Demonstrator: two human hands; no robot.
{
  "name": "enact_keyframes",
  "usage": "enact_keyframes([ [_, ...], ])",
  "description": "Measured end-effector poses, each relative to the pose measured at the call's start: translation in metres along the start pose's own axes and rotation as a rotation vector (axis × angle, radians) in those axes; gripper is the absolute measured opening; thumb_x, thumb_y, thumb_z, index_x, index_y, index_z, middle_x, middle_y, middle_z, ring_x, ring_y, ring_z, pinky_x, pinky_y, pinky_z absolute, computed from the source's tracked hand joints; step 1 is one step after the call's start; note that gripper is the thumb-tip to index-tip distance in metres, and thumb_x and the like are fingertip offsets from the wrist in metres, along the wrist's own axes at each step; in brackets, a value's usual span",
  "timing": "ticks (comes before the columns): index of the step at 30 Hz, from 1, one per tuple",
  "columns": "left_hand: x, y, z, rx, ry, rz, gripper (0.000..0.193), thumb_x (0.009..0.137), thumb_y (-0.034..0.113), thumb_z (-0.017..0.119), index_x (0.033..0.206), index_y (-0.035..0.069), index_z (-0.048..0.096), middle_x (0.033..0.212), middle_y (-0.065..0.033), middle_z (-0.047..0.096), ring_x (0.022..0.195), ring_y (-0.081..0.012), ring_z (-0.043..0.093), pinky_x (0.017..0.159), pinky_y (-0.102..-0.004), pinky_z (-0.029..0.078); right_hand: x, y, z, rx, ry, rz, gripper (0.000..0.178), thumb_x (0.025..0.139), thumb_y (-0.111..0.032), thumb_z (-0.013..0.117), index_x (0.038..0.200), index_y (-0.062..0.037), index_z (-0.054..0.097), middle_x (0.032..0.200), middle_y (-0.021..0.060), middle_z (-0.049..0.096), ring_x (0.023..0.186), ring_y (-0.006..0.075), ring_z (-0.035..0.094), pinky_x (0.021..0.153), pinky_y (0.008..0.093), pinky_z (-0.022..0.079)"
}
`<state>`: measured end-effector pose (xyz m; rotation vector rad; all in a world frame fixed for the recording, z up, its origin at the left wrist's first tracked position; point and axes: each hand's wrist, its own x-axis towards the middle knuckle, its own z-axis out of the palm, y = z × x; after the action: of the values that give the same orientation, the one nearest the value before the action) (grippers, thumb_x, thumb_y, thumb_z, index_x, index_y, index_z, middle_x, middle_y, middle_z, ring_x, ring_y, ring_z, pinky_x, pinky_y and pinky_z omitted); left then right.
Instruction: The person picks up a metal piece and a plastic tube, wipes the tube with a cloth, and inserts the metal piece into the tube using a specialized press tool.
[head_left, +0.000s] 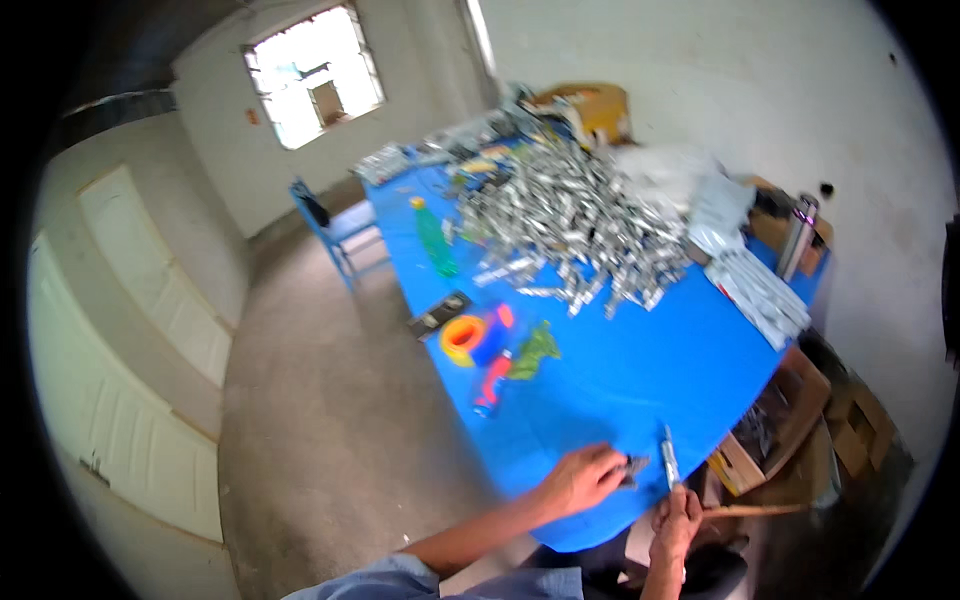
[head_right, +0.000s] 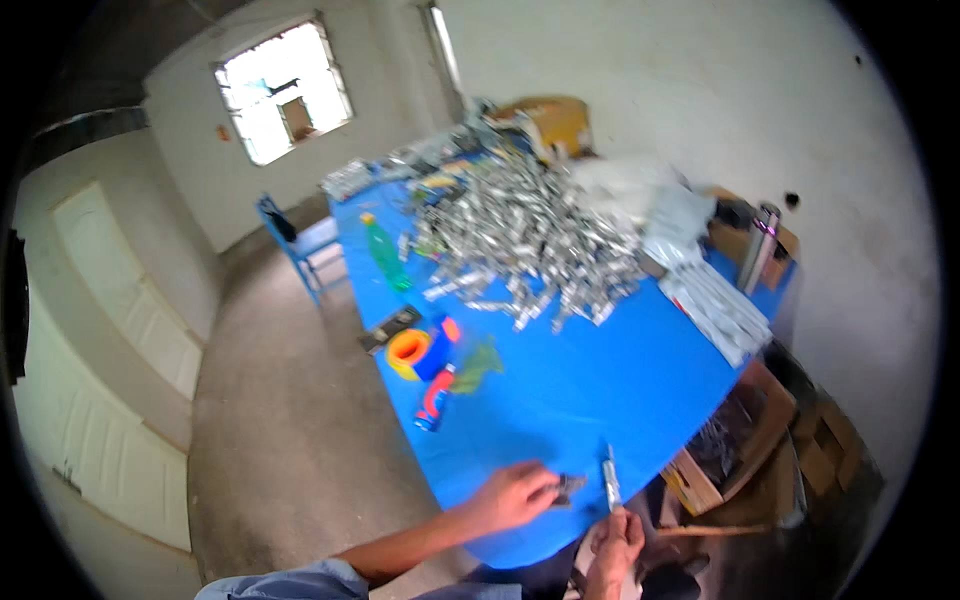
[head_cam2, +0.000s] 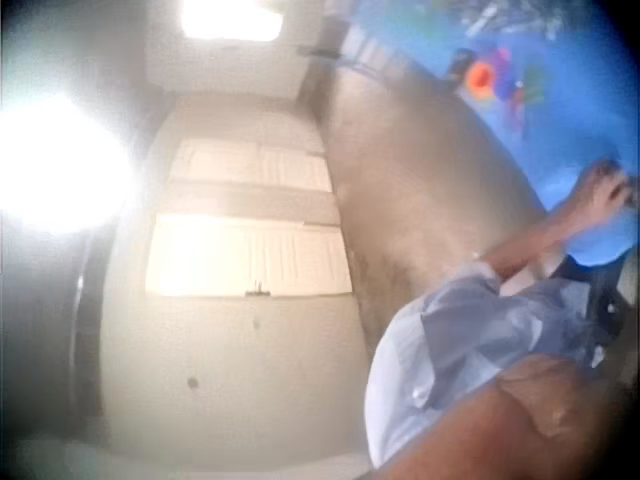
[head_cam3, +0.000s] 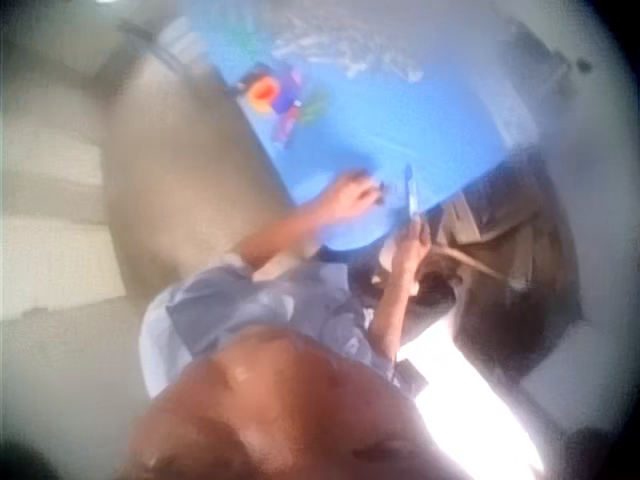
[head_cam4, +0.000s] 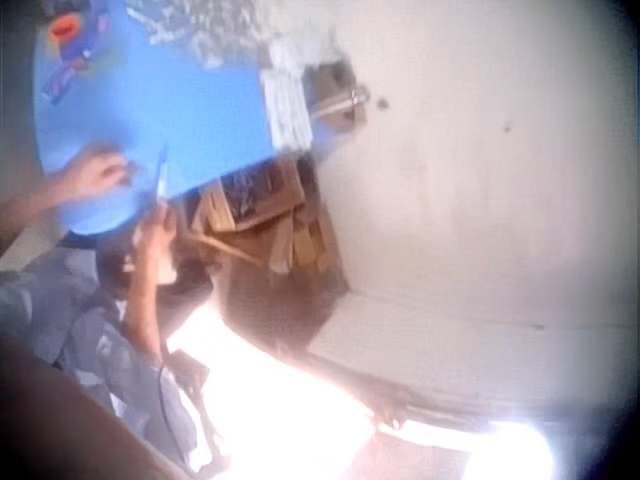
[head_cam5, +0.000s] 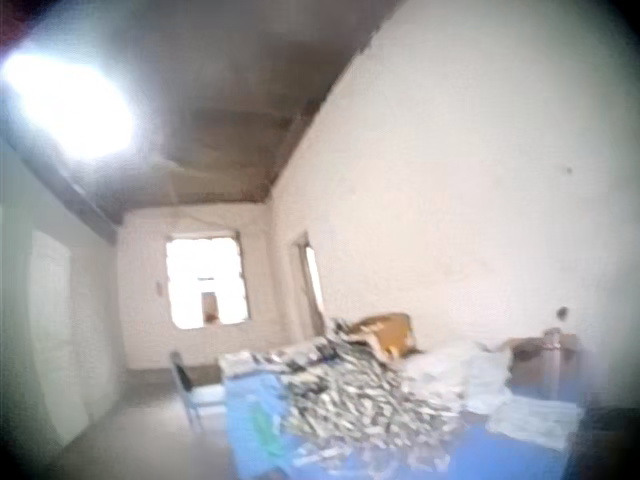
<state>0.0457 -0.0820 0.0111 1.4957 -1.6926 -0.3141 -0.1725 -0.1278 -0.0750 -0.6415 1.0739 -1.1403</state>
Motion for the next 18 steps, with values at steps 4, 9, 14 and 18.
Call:
enact_keyframes([
  [4, -0.073, 0.018, -0.017, 0.060, 0.068, -0.196, 0.016, 0.094, 0.016, 0.073, 0.104, 0.005, 0.066, 0.092, -0.0167, 0.068, 0.078, -0.0393, 0.069, 0.065, -0.0478, 0.054, 0.003, 0.014, -0.006, -0.038, -0.004, 0.057, 0.022, 0.106, -0.026, 0.065, 0.090, -0.0130, 0.057, 0.061, -0.0038, 0.047, 0.045, 0.0069, 0.041, 0.039, 0.0236, 0.025],
  [9, -0.107, 0.052, -0.017, 0.029, 0.112, -0.276, 0.019, 0.098, 0.022, 0.072, 0.108, 0.006, 0.070, 0.095, -0.0143, 0.071, 0.081, -0.0340, 0.071, 0.069, -0.0424, 0.055, -0.007, 0.005, -0.010, 0.063, -0.042, 0.183, 0.036, 0.102, -0.020, 0.071, 0.133, -0.0071, 0.059, 0.086, 0.0027, 0.064, 0.069, 0.0143, 0.060, 0.053, 0.0288, 0.047],
  [14, -0.113, 0.064, -0.014, 0.033, 0.171, -0.197, 0.017, 0.097, 0.019, 0.072, 0.105, 0.004, 0.067, 0.095, -0.0163, 0.071, 0.080, -0.0367, 0.071, 0.069, -0.0445, 0.056, 0.019, 0.031, -0.019, 0.067, -0.047, 0.070, 0.023, 0.103, -0.011, 0.067, 0.124, -0.0056, 0.062, 0.086, 0.0038, 0.063, 0.068, 0.0134, 0.059, 0.053, 0.0274, 0.047],
  [18, -0.120, 0.072, -0.021, 0.057, 0.180, -0.225, 0.018, 0.096, 0.019, 0.071, 0.104, 0.003, 0.067, 0.097, -0.0164, 0.072, 0.082, -0.0369, 0.072, 0.069, -0.0444, 0.057, 0.015, 0.040, -0.021, 0.057, -0.070, 0.040, 0.012, 0.102, -0.006, 0.062, 0.114, -0.0055, 0.064, 0.082, 0.0015, 0.061, 0.063, 0.0117, 0.056, 0.051, 0.0255, 0.044],
])
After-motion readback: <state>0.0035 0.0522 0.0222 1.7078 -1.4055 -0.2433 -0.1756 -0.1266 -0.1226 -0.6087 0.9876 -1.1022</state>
